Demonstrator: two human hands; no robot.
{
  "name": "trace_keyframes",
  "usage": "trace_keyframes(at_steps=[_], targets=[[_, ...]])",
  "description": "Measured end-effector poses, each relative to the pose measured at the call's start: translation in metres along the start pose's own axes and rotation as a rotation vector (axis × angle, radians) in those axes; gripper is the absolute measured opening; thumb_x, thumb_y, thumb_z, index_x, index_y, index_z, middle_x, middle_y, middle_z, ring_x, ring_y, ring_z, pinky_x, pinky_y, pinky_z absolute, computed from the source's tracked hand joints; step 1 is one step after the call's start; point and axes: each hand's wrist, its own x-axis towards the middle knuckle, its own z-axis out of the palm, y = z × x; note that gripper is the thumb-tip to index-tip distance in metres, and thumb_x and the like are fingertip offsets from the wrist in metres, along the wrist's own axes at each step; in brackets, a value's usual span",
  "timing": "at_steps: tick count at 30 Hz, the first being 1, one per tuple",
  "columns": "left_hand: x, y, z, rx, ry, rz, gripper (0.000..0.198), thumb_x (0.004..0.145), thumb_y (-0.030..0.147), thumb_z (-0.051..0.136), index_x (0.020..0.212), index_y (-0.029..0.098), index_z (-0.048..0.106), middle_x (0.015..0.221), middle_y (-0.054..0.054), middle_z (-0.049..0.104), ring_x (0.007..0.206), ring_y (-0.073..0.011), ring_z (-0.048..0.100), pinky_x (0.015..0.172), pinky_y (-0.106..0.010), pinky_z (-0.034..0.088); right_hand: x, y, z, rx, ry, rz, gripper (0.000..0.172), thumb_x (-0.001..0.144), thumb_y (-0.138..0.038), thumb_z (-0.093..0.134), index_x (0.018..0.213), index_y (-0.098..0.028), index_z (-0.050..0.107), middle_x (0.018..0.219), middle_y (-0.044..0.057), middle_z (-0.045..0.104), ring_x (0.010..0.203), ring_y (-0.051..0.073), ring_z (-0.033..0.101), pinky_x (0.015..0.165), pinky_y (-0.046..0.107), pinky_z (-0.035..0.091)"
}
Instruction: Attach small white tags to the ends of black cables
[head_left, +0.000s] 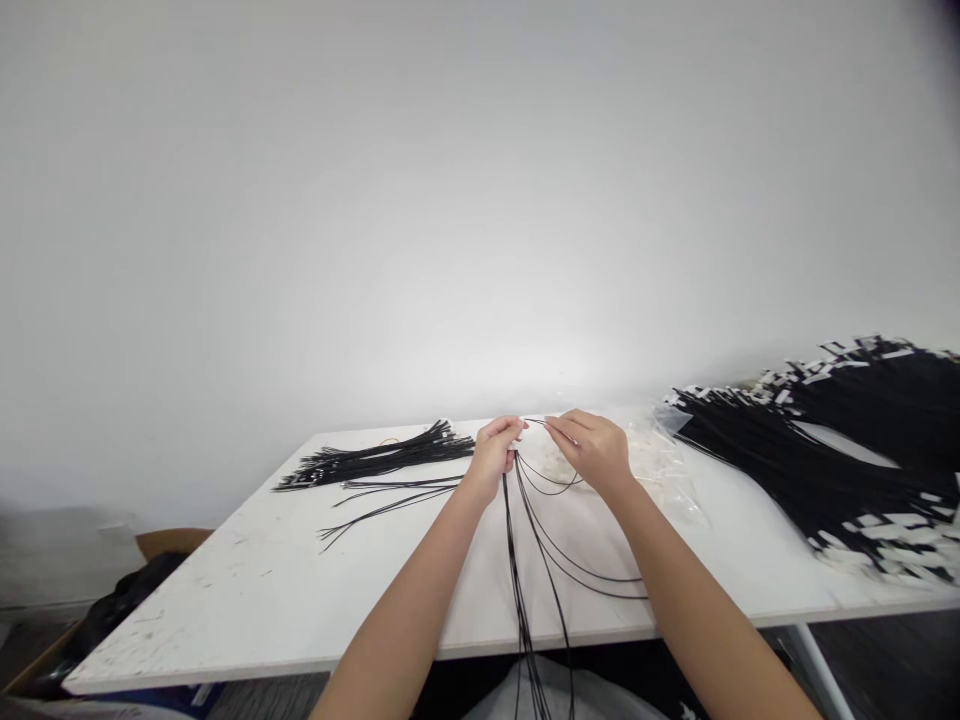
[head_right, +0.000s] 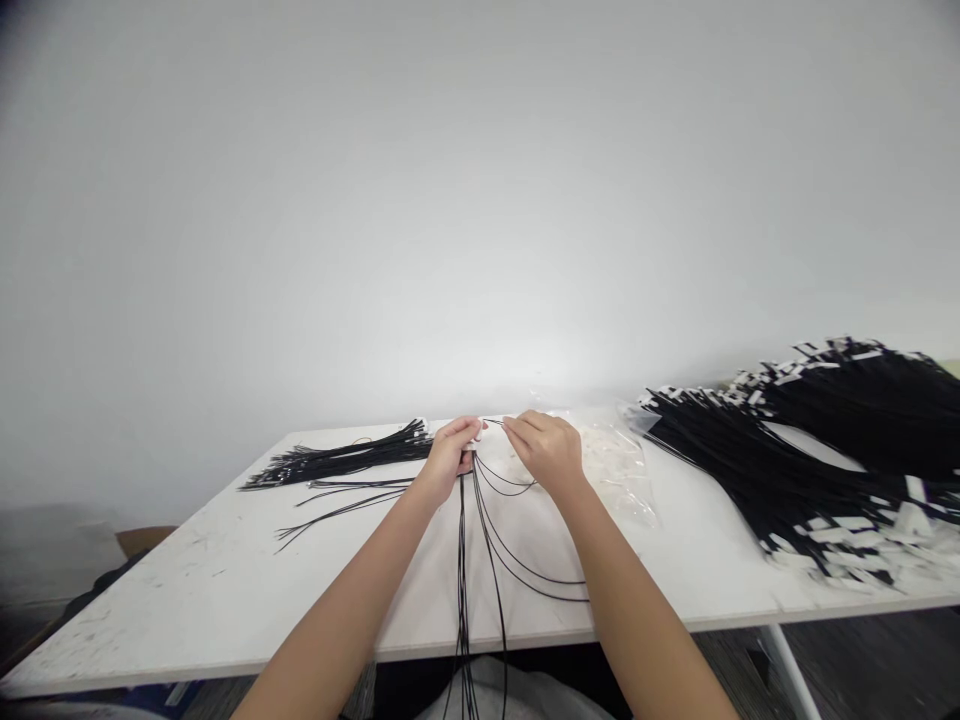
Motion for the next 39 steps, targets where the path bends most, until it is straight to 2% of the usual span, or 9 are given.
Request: trace_keyframes(at_steps=[8,16,22,31,39], targets=[[-0.002,-0.004,0.002,0.01,-0.036,0.004,0.032,0.065,0.043,0.065,0.079,0.015,0.061,0.067,0.003,0.042,0.035,0.0005,0.028,0.036,-0.018,0.01,0.003,-0.002,0.002,-0.003,-0.034,-0.056,0.015,0.086,-0.022,0.05,0.083,-0.022,0.064,0.075,0.0,0.067,0.067,0.009,0.056,0.071,0.028,0.028],[-0.003,0.001,0.001,-0.039,-0.074,0.012,0.033,0.063,0.043,0.067,0.079,0.014,0.061,0.062,0.005,0.039,0.035,0.0006,0.028,0.036,-0.017,0.011,0.002,-0.008,0.004,0.003,-0.07,-0.092,0.017,0.087,-0.021,0.047,0.081,-0.022,0.063,0.074,0.0,0.066,0.067,0.01,0.055,0.071,0.028,0.027],[-0.006,0.005,0.004,-0.035,-0.09,0.032,0.033,0.065,0.044,0.065,0.079,0.014,0.06,0.058,0.005,0.039,0.034,-0.0004,0.029,0.035,-0.017,0.011,0.004,-0.011,0.004,0.032,-0.005,-0.021,0.014,0.086,-0.021,0.048,0.085,-0.02,0.061,0.08,0.001,0.066,0.065,0.009,0.054,0.073,0.029,0.029],[-0.006,0.001,0.004,-0.028,-0.104,0.035,0.031,0.066,0.042,0.064,0.077,0.014,0.06,0.061,0.004,0.04,0.036,0.0001,0.028,0.036,-0.017,0.011,0.003,-0.013,0.006,0.11,0.011,-0.027,0.012,0.084,-0.018,0.05,0.087,-0.021,0.061,0.079,0.0,0.065,0.065,0.01,0.054,0.07,0.028,0.031],[-0.005,-0.003,0.003,-0.027,-0.126,0.03,0.03,0.067,0.042,0.064,0.076,0.014,0.059,0.061,0.004,0.039,0.036,0.0003,0.025,0.037,-0.018,0.01,0.004,-0.017,0.008,0.075,-0.002,-0.021,0.013,0.084,-0.018,0.047,0.084,-0.02,0.059,0.075,0.001,0.063,0.061,0.01,0.05,0.069,0.028,0.032]])
